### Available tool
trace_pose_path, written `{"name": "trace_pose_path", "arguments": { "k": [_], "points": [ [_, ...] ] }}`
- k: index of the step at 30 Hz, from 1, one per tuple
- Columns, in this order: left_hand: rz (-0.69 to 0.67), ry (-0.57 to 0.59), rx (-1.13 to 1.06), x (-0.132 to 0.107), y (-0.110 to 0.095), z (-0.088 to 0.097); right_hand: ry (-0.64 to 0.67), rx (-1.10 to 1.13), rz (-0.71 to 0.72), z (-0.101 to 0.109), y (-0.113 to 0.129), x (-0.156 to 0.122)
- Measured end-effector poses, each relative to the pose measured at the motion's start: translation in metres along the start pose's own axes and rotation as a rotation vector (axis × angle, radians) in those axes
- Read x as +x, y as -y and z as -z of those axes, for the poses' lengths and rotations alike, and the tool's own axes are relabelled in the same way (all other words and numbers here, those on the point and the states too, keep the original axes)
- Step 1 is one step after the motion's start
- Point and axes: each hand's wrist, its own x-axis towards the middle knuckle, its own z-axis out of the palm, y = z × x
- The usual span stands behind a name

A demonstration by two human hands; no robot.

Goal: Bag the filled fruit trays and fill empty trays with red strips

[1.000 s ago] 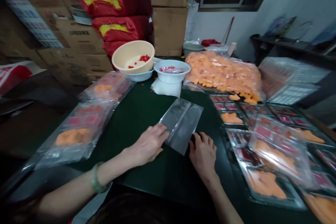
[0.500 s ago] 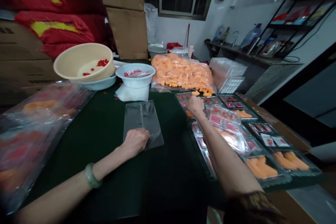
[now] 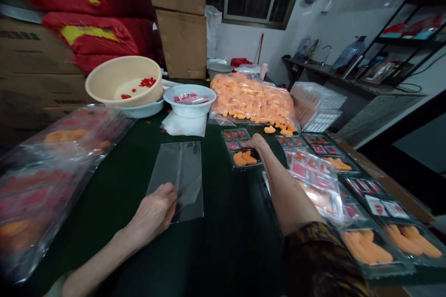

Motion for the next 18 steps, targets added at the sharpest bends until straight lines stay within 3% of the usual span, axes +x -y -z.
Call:
{"name": "trace_pose_path", "arguments": {
  "k": [3,9,14,18],
  "points": [
    [-0.039,-0.073,-0.052,-0.016,0.003,-0.003,0.123,0.106,0.021,-0.021,0.021,-0.018],
    [0.026,-0.175,-0.102,-0.046,0.006,-0.014,0.280,0.310,0.001,-0.055,0.044,-0.050],
    [-0.039,-0.272,-0.163,-0.061,0.011,-0.023,0.418,0.521,-0.011,-0.048,0.048,-0.073],
    [-0.123,-0.261,-0.233,-0.071,0.021,-0.022,0.482,0.712,0.034,-0.036,0.042,-0.090]
  ]
}}
